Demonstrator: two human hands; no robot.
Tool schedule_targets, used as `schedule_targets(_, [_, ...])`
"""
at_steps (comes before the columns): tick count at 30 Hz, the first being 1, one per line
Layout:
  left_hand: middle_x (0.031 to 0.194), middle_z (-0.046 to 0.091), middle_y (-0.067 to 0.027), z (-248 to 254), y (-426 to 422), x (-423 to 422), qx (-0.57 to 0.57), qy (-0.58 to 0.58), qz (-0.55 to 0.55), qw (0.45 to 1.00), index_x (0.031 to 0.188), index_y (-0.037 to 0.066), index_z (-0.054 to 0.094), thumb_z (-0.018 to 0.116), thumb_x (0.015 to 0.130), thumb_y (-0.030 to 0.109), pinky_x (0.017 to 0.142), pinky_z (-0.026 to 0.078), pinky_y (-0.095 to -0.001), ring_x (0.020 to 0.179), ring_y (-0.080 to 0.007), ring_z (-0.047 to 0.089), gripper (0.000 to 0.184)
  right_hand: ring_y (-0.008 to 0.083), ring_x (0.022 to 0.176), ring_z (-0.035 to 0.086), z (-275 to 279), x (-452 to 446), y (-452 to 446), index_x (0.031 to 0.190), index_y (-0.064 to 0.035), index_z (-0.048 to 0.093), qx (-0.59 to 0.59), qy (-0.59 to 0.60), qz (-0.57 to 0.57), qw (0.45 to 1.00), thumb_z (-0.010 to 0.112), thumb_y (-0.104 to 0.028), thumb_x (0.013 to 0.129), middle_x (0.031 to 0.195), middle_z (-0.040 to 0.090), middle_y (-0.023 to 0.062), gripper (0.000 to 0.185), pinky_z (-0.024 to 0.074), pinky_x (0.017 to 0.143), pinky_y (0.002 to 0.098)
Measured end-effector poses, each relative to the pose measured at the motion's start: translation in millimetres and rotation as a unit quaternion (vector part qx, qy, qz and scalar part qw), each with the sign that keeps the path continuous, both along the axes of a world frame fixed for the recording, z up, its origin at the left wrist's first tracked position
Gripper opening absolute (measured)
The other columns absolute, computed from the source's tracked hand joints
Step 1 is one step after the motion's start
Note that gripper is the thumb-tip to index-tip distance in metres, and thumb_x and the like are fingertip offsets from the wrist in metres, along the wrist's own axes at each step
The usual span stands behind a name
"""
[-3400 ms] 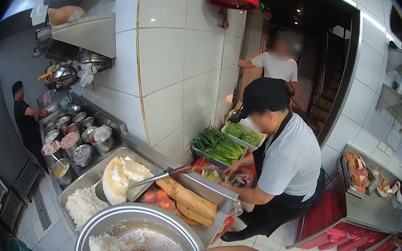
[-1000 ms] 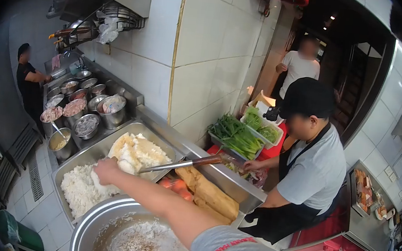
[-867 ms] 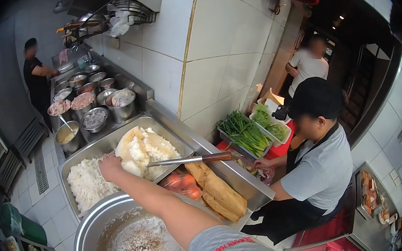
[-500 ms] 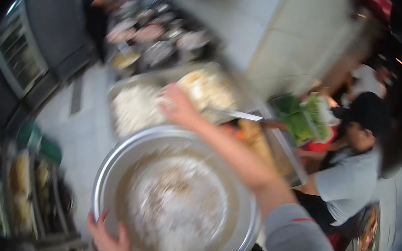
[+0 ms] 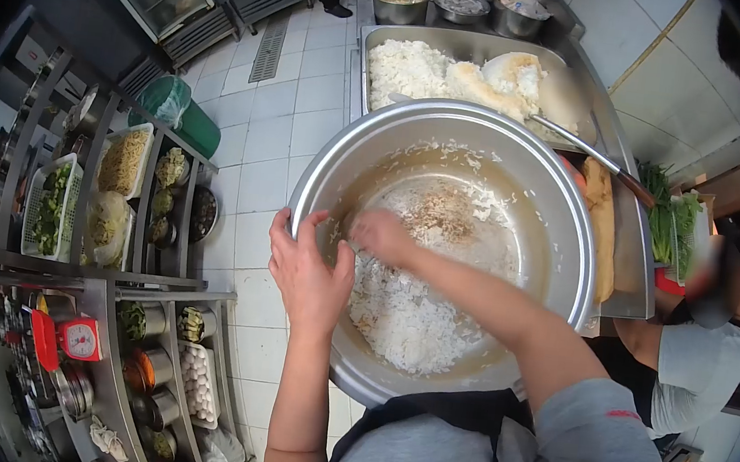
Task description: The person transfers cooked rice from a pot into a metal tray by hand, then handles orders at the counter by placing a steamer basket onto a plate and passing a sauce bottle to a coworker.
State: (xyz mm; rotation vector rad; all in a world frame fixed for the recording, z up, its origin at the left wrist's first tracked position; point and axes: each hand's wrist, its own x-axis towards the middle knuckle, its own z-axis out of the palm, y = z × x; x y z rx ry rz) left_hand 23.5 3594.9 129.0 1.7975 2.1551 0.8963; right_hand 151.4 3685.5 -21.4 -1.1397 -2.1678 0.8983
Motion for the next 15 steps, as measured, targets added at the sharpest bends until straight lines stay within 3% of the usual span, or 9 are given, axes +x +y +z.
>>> schedule_targets(2, [0.127, 0.035, -0.0203, 1, 2, -1, 0.003, -0.006, -0.009, 1.0, 0.112, 0.01, 0.053, 0.062, 0.072, 0.017, 0.095, 0.03, -0.045, 0.118, -0.0366, 0.037, 0.042, 0.0363, 0.072, 0.056, -9, -21, -41, 0.074, -0.0064, 0.062, -0.028, -0.076, 0.052, 0.995, 0.058, -0.023, 0.075, 0.072, 0.059, 0.0148, 0.017, 0.0441, 0.067, 0.0452])
schedule_targets(4, [0.127, 0.035, -0.0205, 2, 2, -2, 0.009, -0.016, -0.007, 1.0, 0.112, 0.01, 0.053, 0.062, 0.072, 0.017, 0.095, 0.03, -0.0453, 0.119, -0.0363, 0.037, 0.041, 0.0365, 0.073, 0.058, 1, -7, -92, 0.074, -0.0046, 0.061, -0.043, -0.006, 0.14, 0.989, 0.058, -0.023, 0.075, 0.076, 0.06, 0.0159, 0.019, 0.0452, 0.068, 0.0444])
schedule_targets(5, [0.127, 0.035, -0.0205, 1, 1, -2, 0.009, -0.021, -0.006, 1.0, 0.112, 0.01, 0.053, 0.061, 0.072, 0.017, 0.095, 0.03, -0.0454, 0.119, -0.0362, 0.036, 0.041, 0.0361, 0.078, 0.058, 10, 4, -111, 0.077, -0.0023, 0.061, -0.046, -0.046, 0.176, 0.982, 0.059, -0.028, 0.077, 0.081, 0.061, 0.0188, 0.026, 0.0456, 0.07, 0.0432])
schedule_targets(6, [0.127, 0.034, -0.0207, 0, 0, -3, 0.011, -0.02, -0.006, 1.0, 0.111, 0.01, 0.053, 0.061, 0.072, 0.017, 0.095, 0.03, -0.0459, 0.119, -0.0362, 0.036, 0.041, 0.0306, 0.088, 0.06, 27, 17, -113, 0.086, -0.0013, 0.064, -0.174, -0.119, 0.248, 0.946, 0.058, -0.028, 0.081, 0.091, 0.063, 0.0183, 0.028, 0.0466, 0.076, 0.0397])
schedule_targets(8, [0.127, 0.035, -0.0209, 2, -2, -4, 0.013, -0.033, -0.011, 0.999, 0.112, 0.01, 0.053, 0.061, 0.072, 0.016, 0.095, 0.029, -0.0462, 0.119, -0.036, 0.036, 0.041, 0.0244, 0.099, 0.059, 57, 52, -98, 0.104, -0.003, 0.063, -0.384, -0.018, 0.251, 0.888, 0.054, -0.026, 0.086, 0.107, 0.061, 0.0145, 0.031, 0.0468, 0.083, 0.0375])
schedule_targets(10, [0.126, 0.035, -0.0211, 2, -2, -4, 0.017, -0.04, -0.013, 0.999, 0.112, 0.009, 0.052, 0.061, 0.071, 0.016, 0.095, 0.03, -0.0462, 0.119, -0.036, 0.036, 0.042, 0.0207, 0.109, 0.054, 112, 86, -61, 0.121, -0.006, 0.053, -0.501, 0.013, 0.059, 0.864, 0.049, -0.024, 0.091, 0.122, 0.054, 0.0105, 0.036, 0.0446, 0.09, 0.0374])
schedule_targets(11, [0.126, 0.035, -0.0211, 1, -2, -4, 0.02, -0.039, -0.013, 0.999, 0.112, 0.009, 0.052, 0.06, 0.071, 0.015, 0.095, 0.03, -0.0462, 0.119, -0.0361, 0.036, 0.042, 0.0233, 0.111, 0.051, 107, 113, -30, 0.128, -0.008, 0.046, -0.484, -0.03, 0.004, 0.875, 0.046, -0.028, 0.092, 0.126, 0.05, 0.0118, 0.041, 0.0435, 0.092, 0.0396])
schedule_targets(13, [0.126, 0.035, -0.0213, 0, 0, -6, 0.021, -0.034, -0.015, 0.999, 0.112, 0.008, 0.052, 0.06, 0.071, 0.013, 0.095, 0.03, -0.0461, 0.119, -0.0363, 0.036, 0.042, 0.0304, 0.103, 0.056, 86, 167, 33, 0.122, -0.0038, 0.048, -0.509, -0.035, -0.229, 0.829, 0.045, -0.025, 0.092, 0.124, 0.048, 0.019, 0.037, 0.0512, 0.076, 0.0427])
schedule_targets(15, [0.125, 0.035, -0.0214, 0, 0, -6, 0.02, -0.032, -0.019, 0.999, 0.112, 0.008, 0.052, 0.059, 0.07, 0.012, 0.094, 0.03, -0.0461, 0.118, -0.0366, 0.036, 0.042, 0.0274, 0.088, 0.06, 85, 176, 89, 0.109, -0.0016, 0.057, -0.447, -0.136, -0.302, 0.831, 0.047, -0.018, 0.088, 0.109, 0.057, 0.0184, 0.028, 0.0502, 0.064, 0.0422])
